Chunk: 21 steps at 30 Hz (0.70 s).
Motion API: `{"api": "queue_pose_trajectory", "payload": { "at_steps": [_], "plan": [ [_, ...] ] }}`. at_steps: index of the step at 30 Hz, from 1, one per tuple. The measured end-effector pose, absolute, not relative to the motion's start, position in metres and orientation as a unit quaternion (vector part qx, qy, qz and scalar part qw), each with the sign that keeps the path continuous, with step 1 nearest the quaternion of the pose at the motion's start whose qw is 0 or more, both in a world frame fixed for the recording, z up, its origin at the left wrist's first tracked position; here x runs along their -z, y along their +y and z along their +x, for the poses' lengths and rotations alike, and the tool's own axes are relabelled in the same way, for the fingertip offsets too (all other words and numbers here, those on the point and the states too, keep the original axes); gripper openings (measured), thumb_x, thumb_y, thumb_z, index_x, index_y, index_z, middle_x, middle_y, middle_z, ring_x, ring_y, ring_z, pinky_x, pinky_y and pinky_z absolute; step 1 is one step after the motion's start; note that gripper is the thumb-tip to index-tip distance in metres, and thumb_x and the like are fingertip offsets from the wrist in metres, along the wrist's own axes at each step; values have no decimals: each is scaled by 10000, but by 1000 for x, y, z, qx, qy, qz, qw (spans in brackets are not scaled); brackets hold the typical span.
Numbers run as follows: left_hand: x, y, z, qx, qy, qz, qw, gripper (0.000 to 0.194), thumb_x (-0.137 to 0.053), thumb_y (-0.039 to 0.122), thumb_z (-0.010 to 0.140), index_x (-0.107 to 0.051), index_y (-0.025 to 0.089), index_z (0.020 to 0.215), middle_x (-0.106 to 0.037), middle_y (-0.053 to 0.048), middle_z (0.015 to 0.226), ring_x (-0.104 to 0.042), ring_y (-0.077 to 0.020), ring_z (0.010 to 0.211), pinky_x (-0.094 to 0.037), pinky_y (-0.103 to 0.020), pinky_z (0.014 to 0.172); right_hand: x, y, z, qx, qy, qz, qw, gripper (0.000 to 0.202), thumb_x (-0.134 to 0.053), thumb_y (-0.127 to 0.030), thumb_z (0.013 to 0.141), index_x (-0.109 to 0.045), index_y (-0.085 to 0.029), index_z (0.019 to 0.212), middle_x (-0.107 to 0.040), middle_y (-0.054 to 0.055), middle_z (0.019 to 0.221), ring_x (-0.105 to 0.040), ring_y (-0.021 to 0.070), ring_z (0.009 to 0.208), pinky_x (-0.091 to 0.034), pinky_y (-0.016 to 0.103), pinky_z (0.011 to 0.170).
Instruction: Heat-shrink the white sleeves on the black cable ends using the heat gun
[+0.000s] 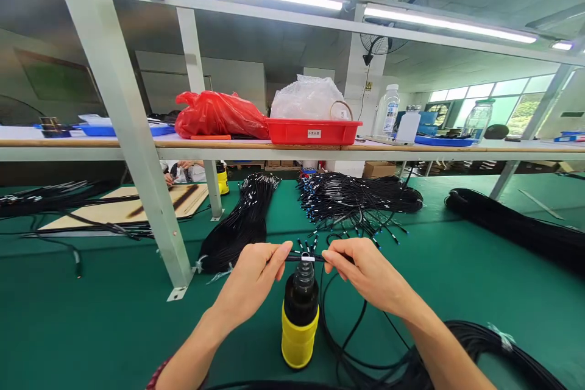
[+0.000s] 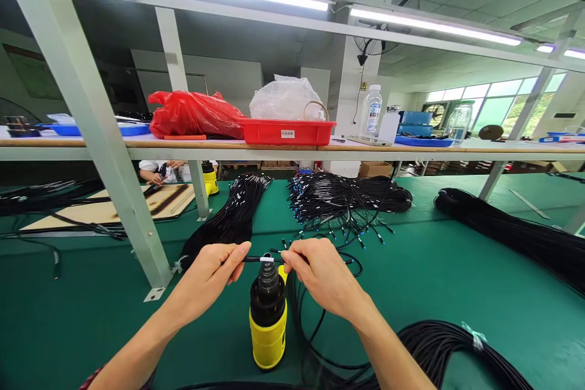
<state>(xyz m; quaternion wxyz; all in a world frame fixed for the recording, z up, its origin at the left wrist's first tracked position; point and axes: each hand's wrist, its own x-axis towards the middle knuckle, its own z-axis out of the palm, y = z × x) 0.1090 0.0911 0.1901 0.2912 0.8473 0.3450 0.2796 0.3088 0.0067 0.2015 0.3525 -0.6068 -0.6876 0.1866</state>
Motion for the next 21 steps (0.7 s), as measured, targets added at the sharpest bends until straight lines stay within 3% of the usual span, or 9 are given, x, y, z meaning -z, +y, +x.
{"api": "queue_pose_trajectory", "payload": {
  "at_steps": [6, 12, 14, 19, 21],
  "plan": [
    [-194, 92, 107, -321, 314, 842, 299, 311, -437, 430, 947, -498, 210, 738, -487, 38, 711, -432, -143, 686, -336, -253, 631, -198, 10, 308, -170, -682, -607, 372, 320, -496, -359, 940, -644, -190, 713, -512, -40, 593, -372, 115, 547, -266, 256, 510],
    [-195, 92, 104, -336, 298, 837, 312, 119, -502, 316, 924, -526, 220, 859, -544, 26, 846, -481, -156, 828, -373, -265, 766, -198, 12, 307, -172, -664, -598, 415, 179, -576, -279, 884, -638, -186, 745, -609, -24, 679, -477, 127, 617, -350, 247, 569],
    [-195, 91, 104, -325, 299, 844, 304, 136, -495, 334, 929, -525, 222, 859, -545, 26, 847, -480, -158, 815, -368, -266, 736, -199, 11, 307, -161, -667, -601, 409, 195, -570, -271, 888, -627, -185, 722, -597, -29, 665, -464, 123, 611, -338, 244, 562],
    [-193, 90, 106, -284, 333, 863, 252, 458, -318, 441, 990, -475, 198, 634, -497, 37, 629, -458, -147, 648, -317, -289, 669, -200, 6, 308, -157, -693, -609, 352, 358, -465, -334, 964, -617, -189, 673, -518, -45, 582, -388, 106, 540, -266, 248, 523],
    [-191, 90, 107, -281, 341, 861, 253, 495, -300, 452, 993, -471, 195, 605, -486, 38, 601, -457, -144, 627, -316, -290, 664, -199, 7, 308, -164, -696, -606, 348, 376, -438, -342, 977, -617, -189, 684, -508, -45, 584, -377, 105, 533, -263, 245, 520]
  ]
}}
